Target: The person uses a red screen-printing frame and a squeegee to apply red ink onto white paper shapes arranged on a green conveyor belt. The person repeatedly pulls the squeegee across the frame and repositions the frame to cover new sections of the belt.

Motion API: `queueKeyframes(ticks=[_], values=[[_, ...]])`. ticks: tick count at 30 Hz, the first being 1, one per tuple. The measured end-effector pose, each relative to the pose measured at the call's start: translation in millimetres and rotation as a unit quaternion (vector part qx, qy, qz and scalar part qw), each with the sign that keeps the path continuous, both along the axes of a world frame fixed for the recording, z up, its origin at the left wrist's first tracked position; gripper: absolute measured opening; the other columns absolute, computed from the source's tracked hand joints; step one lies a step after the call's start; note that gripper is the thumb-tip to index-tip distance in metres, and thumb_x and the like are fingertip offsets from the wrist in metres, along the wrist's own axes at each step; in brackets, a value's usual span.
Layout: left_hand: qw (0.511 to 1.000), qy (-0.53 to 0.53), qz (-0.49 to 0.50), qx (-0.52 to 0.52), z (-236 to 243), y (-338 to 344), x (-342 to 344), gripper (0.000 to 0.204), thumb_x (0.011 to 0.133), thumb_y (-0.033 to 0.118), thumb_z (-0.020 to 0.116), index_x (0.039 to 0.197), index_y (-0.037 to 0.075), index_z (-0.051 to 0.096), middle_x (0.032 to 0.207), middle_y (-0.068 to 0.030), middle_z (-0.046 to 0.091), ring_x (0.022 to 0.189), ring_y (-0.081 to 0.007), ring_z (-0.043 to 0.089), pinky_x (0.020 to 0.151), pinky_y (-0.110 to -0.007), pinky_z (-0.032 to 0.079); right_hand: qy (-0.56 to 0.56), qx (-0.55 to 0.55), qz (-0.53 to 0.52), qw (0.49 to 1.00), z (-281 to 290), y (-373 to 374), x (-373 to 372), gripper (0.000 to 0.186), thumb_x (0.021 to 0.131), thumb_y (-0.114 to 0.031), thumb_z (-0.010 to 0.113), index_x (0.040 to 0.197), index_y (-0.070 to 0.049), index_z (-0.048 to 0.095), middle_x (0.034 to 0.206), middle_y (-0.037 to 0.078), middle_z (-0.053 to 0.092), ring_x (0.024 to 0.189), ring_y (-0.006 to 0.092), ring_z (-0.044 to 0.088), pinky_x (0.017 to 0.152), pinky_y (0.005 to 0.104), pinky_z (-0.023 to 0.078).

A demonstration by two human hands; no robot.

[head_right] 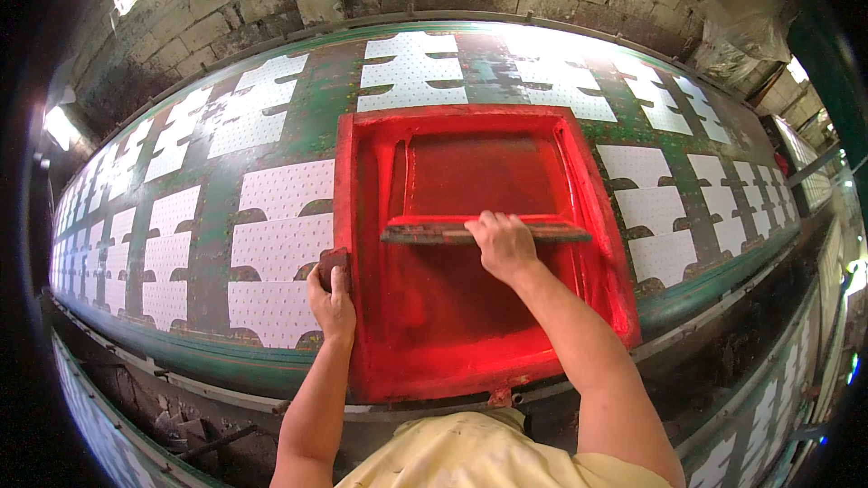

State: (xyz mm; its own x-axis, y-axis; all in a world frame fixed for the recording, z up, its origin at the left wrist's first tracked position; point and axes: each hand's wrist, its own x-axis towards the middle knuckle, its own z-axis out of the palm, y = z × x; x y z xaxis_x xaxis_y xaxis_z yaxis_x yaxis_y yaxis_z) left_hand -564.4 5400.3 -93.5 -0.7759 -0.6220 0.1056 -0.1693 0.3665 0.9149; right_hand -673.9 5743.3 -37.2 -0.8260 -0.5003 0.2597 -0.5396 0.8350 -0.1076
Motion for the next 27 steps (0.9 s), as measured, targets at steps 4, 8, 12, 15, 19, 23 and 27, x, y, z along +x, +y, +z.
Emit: queueKeyframes(ticks=[4,8,12,15,19,23,27], values=[[1.000,-0.008,0.011,0.000,-2,0,1,0.047,0.110,0.029,0.072,0.141,-0.006,0.065,0.132,-0.0230,0.071,0.120,-0.0359,0.070,0.106,-0.045,0.055,-0.004,0.025,-0.012,1.000,-5,0,-88,0.034,0.093,-0.001,0.063,0.121,-0.013,0.081,0.104,0.010,0.074,0.098,0.0323,0.075,0.087,0.0486,0.059],[0.999,-0.018,0.035,-0.005,0,3,1,0.045,0.112,0.028,0.071,0.141,-0.006,0.066,0.130,-0.0214,0.073,0.120,-0.0320,0.071,0.106,-0.044,0.056,0.005,0.025,-0.011,1.000,-11,0,-166,0.034,0.094,-0.002,0.063,0.118,-0.014,0.083,0.105,0.011,0.075,0.101,0.0332,0.076,0.090,0.0487,0.060],[0.999,-0.009,0.050,-0.014,8,9,3,0.044,0.113,0.028,0.071,0.140,-0.006,0.066,0.125,-0.0179,0.075,0.115,-0.0270,0.073,0.103,-0.041,0.057,-0.002,0.015,-0.006,1.000,-9,0,-225,0.039,0.093,-0.001,0.061,0.121,-0.015,0.084,0.110,0.012,0.077,0.106,0.0345,0.077,0.094,0.0511,0.062],[0.998,-0.028,0.063,-0.011,12,11,2,0.042,0.113,0.027,0.071,0.139,-0.006,0.067,0.123,-0.0167,0.076,0.112,-0.0254,0.073,0.101,-0.039,0.058,-0.024,0.018,-0.007,1.000,-2,4,-253,0.037,0.093,-0.003,0.062,0.121,-0.015,0.084,0.111,0.013,0.079,0.106,0.0345,0.079,0.093,0.0507,0.064],[0.993,-0.038,0.075,-0.086,10,11,4,0.039,0.113,0.026,0.070,0.137,-0.005,0.068,0.122,-0.0161,0.076,0.111,-0.0247,0.071,0.100,-0.040,0.056,-0.005,-0.033,0.002,0.999,-4,13,-273,0.046,0.087,0.004,0.060,0.121,-0.015,0.085,0.111,0.014,0.079,0.107,0.0385,0.078,0.095,0.0533,0.063],[0.997,-0.032,0.062,-0.026,7,9,6,0.036,0.113,0.026,0.070,0.134,-0.004,0.069,0.119,-0.0139,0.075,0.109,-0.0235,0.069,0.099,-0.040,0.055,-0.031,-0.046,-0.007,0.998,-9,30,-286,0.046,0.087,0.004,0.060,0.119,-0.017,0.085,0.113,0.013,0.081,0.108,0.0377,0.077,0.094,0.0521,0.062],[0.998,-0.028,0.061,-0.005,9,8,4,0.033,0.114,0.024,0.069,0.132,-0.003,0.069,0.117,-0.0120,0.074,0.107,-0.0220,0.068,0.098,-0.039,0.055,-0.065,-0.007,-0.004,0.998,-4,42,-295,0.042,0.089,0.001,0.063,0.119,-0.018,0.085,0.111,0.010,0.080,0.110,0.0360,0.077,0.094,0.0505,0.062]])
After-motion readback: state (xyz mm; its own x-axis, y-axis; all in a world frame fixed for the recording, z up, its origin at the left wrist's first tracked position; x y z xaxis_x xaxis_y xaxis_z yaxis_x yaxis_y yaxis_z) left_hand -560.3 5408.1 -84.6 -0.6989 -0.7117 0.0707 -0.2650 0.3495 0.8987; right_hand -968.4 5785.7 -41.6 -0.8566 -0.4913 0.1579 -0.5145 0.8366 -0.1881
